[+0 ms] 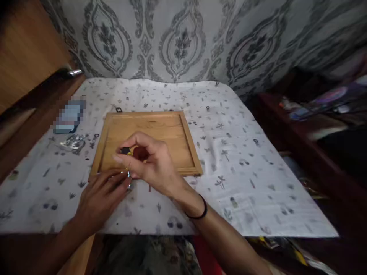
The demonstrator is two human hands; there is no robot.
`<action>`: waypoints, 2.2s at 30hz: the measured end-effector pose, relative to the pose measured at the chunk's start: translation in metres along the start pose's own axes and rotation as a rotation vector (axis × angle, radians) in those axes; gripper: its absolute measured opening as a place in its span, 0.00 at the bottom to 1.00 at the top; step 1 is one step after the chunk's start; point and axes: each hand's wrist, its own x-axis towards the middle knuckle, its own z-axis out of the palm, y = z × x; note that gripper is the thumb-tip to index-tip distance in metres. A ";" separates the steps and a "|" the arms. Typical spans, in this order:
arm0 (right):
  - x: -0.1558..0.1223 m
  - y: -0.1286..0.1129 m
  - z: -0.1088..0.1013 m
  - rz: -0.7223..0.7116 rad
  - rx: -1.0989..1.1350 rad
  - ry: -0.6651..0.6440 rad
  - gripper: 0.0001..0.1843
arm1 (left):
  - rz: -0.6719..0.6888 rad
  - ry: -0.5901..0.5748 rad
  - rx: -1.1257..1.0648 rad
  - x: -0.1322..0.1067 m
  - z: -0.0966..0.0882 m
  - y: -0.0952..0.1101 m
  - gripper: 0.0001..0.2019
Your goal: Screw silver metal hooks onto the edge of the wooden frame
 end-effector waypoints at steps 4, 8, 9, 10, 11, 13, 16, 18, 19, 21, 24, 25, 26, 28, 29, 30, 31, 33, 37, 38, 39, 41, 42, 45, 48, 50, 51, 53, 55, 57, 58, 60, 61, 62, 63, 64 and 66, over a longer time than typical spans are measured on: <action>-0.004 -0.002 -0.004 -0.011 -0.051 -0.038 0.18 | -0.010 0.017 0.025 0.001 0.002 0.001 0.10; -0.005 -0.001 -0.009 -0.071 -0.113 -0.107 0.14 | -0.008 0.027 0.025 0.002 0.001 0.001 0.11; -0.005 0.000 -0.010 -0.080 -0.121 -0.108 0.13 | -0.006 0.036 0.019 0.003 0.001 0.001 0.11; -0.005 0.000 -0.011 -0.085 -0.125 -0.099 0.12 | -0.004 0.046 0.013 0.003 0.001 0.001 0.11; -0.004 0.000 -0.011 -0.086 -0.125 -0.083 0.12 | -0.003 0.053 0.008 0.003 0.000 0.001 0.10; -0.004 0.001 -0.010 -0.071 -0.117 -0.049 0.12 | 0.000 0.059 0.004 0.004 0.000 0.001 0.09; -0.003 0.001 -0.006 -0.031 -0.071 -0.006 0.14 | 0.005 0.052 0.005 0.005 0.000 0.001 0.08; -0.003 0.002 -0.005 -0.011 -0.026 0.006 0.17 | 0.006 0.047 0.004 0.004 0.000 0.001 0.08; -0.003 0.002 -0.004 -0.007 -0.007 0.008 0.18 | 0.007 0.046 0.004 0.004 0.000 0.001 0.08; -0.003 0.003 -0.005 -0.001 0.000 0.001 0.18 | 0.009 0.044 0.008 0.004 0.000 0.001 0.08; -0.005 0.000 -0.009 -0.001 -0.048 -0.047 0.16 | 0.014 0.036 0.011 0.004 0.000 0.000 0.08; -0.006 -0.001 -0.011 -0.002 -0.069 -0.071 0.17 | 0.013 0.032 0.011 0.003 0.000 0.000 0.08; -0.007 -0.003 -0.012 -0.005 -0.085 -0.092 0.17 | 0.011 0.029 0.013 0.003 0.000 0.000 0.08; -0.007 -0.005 -0.014 -0.009 -0.106 -0.114 0.15 | 0.008 0.023 0.014 0.003 -0.001 0.000 0.08; -0.007 -0.005 -0.014 -0.015 -0.109 -0.112 0.14 | 0.008 0.021 0.014 0.003 -0.001 0.000 0.08; -0.006 -0.004 -0.014 -0.020 -0.113 -0.101 0.13 | 0.007 0.021 0.014 0.004 -0.001 0.000 0.08; -0.006 -0.004 -0.013 -0.024 -0.116 -0.084 0.13 | 0.007 0.022 0.012 0.004 -0.001 0.000 0.08; -0.004 -0.001 -0.010 -0.025 -0.110 -0.046 0.16 | 0.007 0.033 0.008 0.004 -0.001 0.000 0.08; -0.002 0.002 -0.008 0.014 -0.049 -0.035 0.19 | 0.017 0.045 -0.001 0.004 0.000 0.000 0.07; -0.003 0.002 -0.009 0.020 -0.038 -0.058 0.19 | 0.018 0.045 0.000 0.004 0.000 0.000 0.08; -0.003 0.001 -0.010 0.024 -0.032 -0.086 0.19 | 0.018 0.042 0.001 0.004 -0.001 0.000 0.08; -0.004 -0.001 -0.012 0.025 -0.031 -0.145 0.19 | 0.012 0.029 0.004 0.004 -0.001 0.000 0.08; -0.004 -0.002 -0.013 0.026 -0.037 -0.166 0.18 | 0.009 0.018 0.004 0.004 -0.001 0.000 0.08; -0.003 -0.003 -0.013 -0.009 -0.078 -0.136 0.14 | 0.000 0.008 0.006 0.003 -0.001 0.000 0.08; 0.000 -0.002 -0.008 -0.014 -0.117 -0.051 0.16 | 0.009 0.024 0.018 0.003 0.000 0.000 0.09; 0.001 -0.002 -0.006 0.012 -0.107 -0.052 0.17 | 0.014 0.022 0.019 0.003 0.000 0.000 0.09; 0.002 -0.002 -0.005 0.018 -0.100 -0.071 0.17 | 0.016 0.028 0.018 0.003 0.000 0.000 0.09; 0.002 -0.002 -0.006 -0.006 -0.101 -0.127 0.16 | 0.020 0.049 0.016 0.005 -0.001 0.000 0.09; 0.002 -0.003 -0.008 -0.033 -0.096 -0.197 0.15 | 0.031 0.066 0.013 0.006 -0.001 0.000 0.09; 0.003 -0.002 -0.009 -0.052 -0.060 -0.251 0.14 | 0.038 0.058 0.013 0.006 -0.002 0.000 0.10; 0.003 -0.002 -0.009 -0.062 -0.041 -0.255 0.12 | 0.039 0.047 0.015 0.006 -0.002 -0.001 0.10; 0.005 -0.001 -0.008 -0.087 -0.044 -0.215 0.11 | 0.044 0.040 0.015 0.006 -0.002 -0.001 0.09; 0.006 0.000 -0.006 -0.096 -0.064 -0.183 0.12 | 0.048 0.041 0.014 0.006 -0.001 -0.002 0.09; 0.007 0.001 -0.005 -0.095 -0.087 -0.152 0.14 | 0.052 0.043 0.012 0.006 -0.001 -0.002 0.08; 0.008 0.001 -0.003 -0.088 -0.104 -0.127 0.16 | 0.056 0.045 0.011 0.007 -0.001 -0.002 0.07; 0.008 0.001 -0.002 -0.076 -0.108 -0.118 0.19 | 0.060 0.048 0.012 0.007 -0.001 -0.003 0.07; 0.009 0.001 -0.002 -0.070 -0.101 -0.131 0.20 | 0.066 0.054 0.022 0.007 -0.001 -0.003 0.07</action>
